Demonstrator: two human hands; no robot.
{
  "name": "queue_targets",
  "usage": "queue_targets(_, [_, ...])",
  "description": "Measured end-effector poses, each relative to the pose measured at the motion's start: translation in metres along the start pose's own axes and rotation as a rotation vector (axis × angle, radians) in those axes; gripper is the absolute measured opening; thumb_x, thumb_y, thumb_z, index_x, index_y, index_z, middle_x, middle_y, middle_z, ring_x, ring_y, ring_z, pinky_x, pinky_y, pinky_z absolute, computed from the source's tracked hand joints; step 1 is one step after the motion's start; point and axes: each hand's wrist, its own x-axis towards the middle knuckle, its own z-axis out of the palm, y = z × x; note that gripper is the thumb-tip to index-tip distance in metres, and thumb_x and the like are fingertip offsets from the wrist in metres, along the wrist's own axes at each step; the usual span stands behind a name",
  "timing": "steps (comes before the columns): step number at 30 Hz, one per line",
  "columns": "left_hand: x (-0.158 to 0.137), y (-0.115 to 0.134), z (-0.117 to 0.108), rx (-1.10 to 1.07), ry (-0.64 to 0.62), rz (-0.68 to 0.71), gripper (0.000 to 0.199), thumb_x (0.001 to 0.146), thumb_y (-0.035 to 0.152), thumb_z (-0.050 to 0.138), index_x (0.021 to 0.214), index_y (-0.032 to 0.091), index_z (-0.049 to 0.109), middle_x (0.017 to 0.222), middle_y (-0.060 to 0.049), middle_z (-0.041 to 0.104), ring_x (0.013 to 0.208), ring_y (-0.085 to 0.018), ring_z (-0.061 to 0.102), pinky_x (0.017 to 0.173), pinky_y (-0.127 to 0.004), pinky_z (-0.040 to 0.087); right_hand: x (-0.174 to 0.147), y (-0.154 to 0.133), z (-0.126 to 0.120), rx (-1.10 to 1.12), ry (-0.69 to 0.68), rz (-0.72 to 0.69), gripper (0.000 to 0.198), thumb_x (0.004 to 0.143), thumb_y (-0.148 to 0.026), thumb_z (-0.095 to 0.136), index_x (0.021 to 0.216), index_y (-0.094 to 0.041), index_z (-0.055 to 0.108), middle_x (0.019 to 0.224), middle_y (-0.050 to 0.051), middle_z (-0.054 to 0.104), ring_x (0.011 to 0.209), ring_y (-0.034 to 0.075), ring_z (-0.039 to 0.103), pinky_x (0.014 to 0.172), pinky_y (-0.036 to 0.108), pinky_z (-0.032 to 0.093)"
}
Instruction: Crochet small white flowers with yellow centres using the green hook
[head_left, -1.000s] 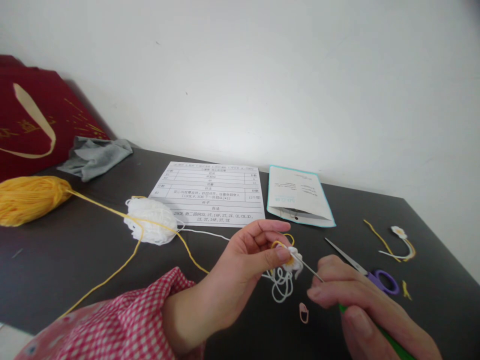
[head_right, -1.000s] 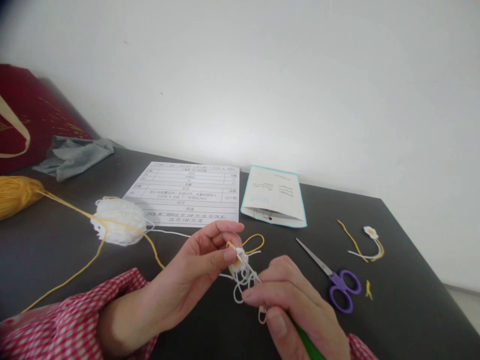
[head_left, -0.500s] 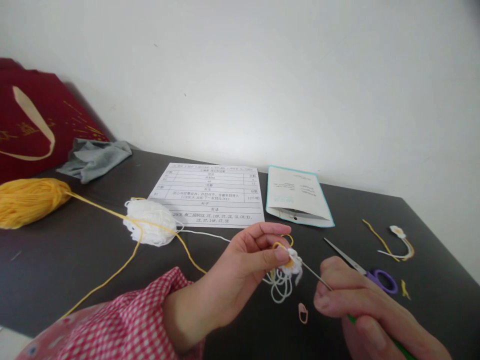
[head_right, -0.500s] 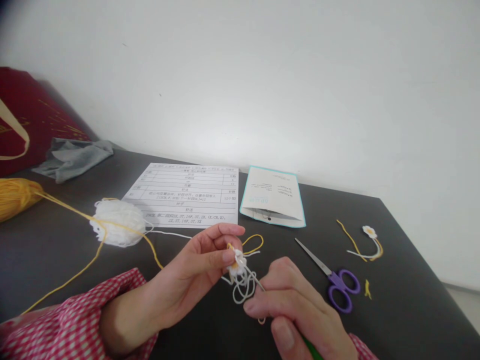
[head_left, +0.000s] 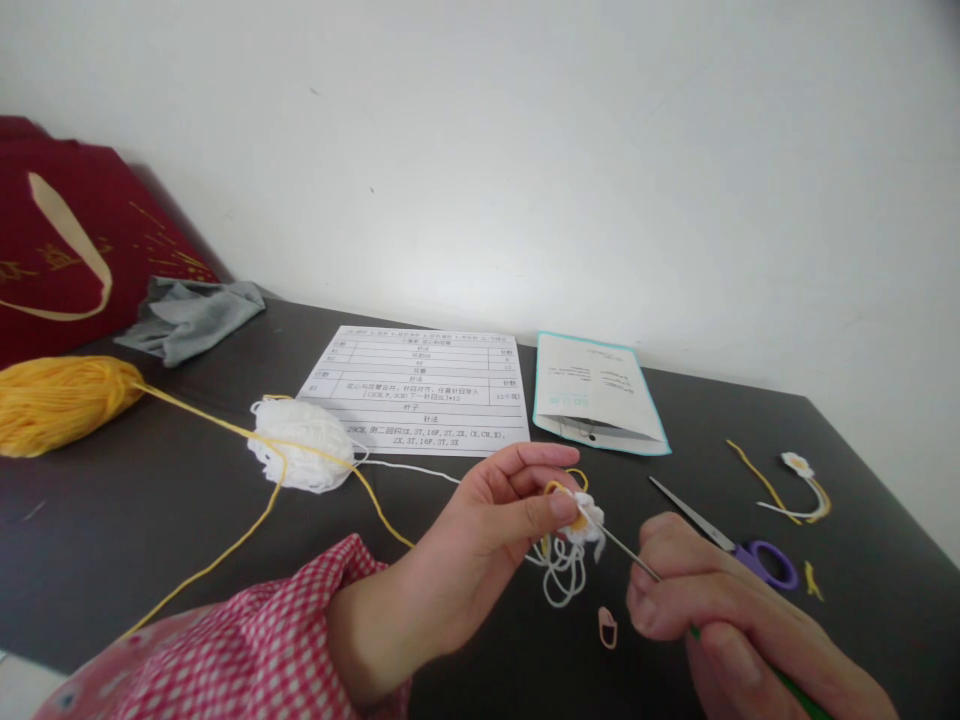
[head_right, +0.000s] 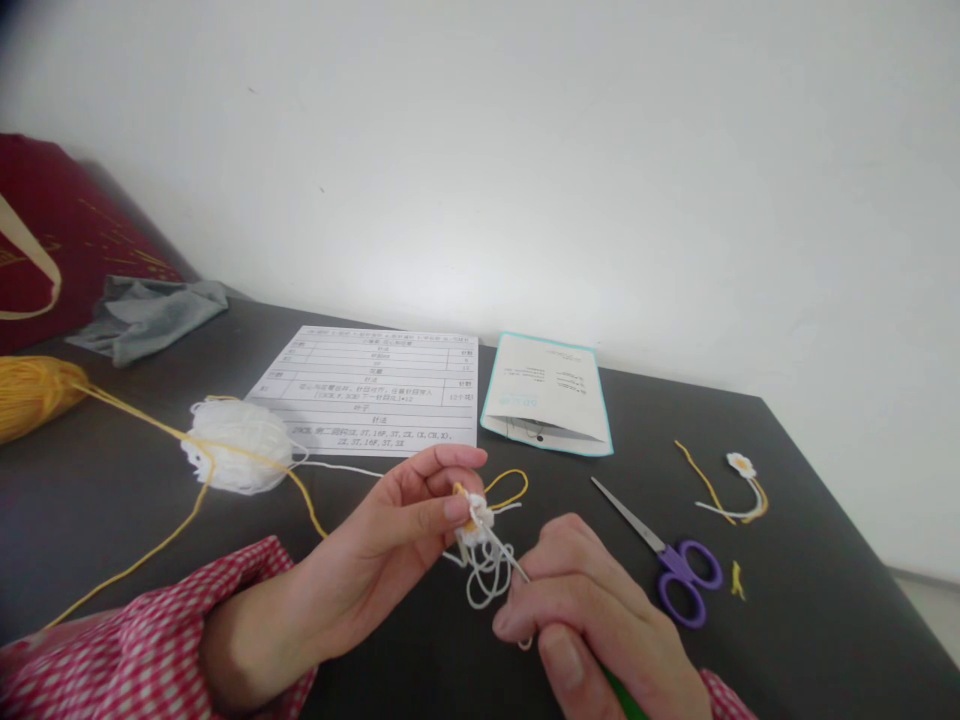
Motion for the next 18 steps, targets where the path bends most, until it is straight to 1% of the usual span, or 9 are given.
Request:
queue_targets(2, [0.0004,-0.0002,-0.0005,-0.007,0.004,0.001,0.023,0.074,0.008,0.078,0.095,0.016,0.073,0.074,0.003,0.065,0.068,-0.007,0.058,0.069,-0.02,0.042,0.0006,0.0004,-0.0014,0.014,-0.029,-0.009,0.019,0.1,-0.03,0.049,0.094,-0.021,0.064,0.078,0.002,0.06,0.071,0.016,0.057,0.063,0.026,0.049])
queue_targets(5, [0.0006,-0.0006,-0.0011,-0.009,0.003,0.008,0.022,0.075,0.009,0.078,0.095,0.017,0.073,0.073,0.003,0.064,0.068,-0.007,0.057,0.069,-0.02,0.042,0.0003,-0.0003,-0.0032,-0.004,-0.016,-0.03,0.02,0.1,-0.029,0.048,0.094,-0.021,0.065,0.079,0.004,0.061,0.074,0.018,0.058,0.063,0.027,0.05])
queue_targets(8, [-0.0002,-0.0012,-0.0007,-0.005,0.001,0.008,0.021,0.075,0.009,0.078,0.094,0.017,0.073,0.073,0.003,0.064,0.068,-0.007,0.057,0.069,-0.021,0.042,-0.0019,-0.001,-0.0037,-0.044,0.019,-0.051,0.02,0.1,-0.03,0.049,0.092,-0.021,0.066,0.077,0.004,0.062,0.075,0.019,0.059,0.063,0.027,0.05])
queue_targets(14, [-0.002,-0.0026,-0.0003,-0.016,-0.008,0.007,0.021,0.075,0.009,0.078,0.094,0.018,0.073,0.073,0.004,0.064,0.067,-0.007,0.058,0.069,-0.021,0.043,-0.0039,-0.0035,-0.0022,-0.165,0.028,-0.055,0.021,0.099,-0.034,0.05,0.087,-0.024,0.066,0.076,0.005,0.065,0.073,0.021,0.062,0.059,0.029,0.05])
queue_targets(18, [-0.0018,-0.0028,-0.0013,-0.026,-0.016,0.007,0.022,0.076,0.008,0.076,0.096,0.017,0.072,0.073,0.004,0.064,0.068,-0.007,0.058,0.069,-0.02,0.043,0.0008,-0.0067,-0.0041,-0.212,-0.002,-0.06,0.022,0.1,-0.032,0.049,0.089,-0.022,0.065,0.076,0.004,0.066,0.072,0.019,0.062,0.063,0.029,0.051])
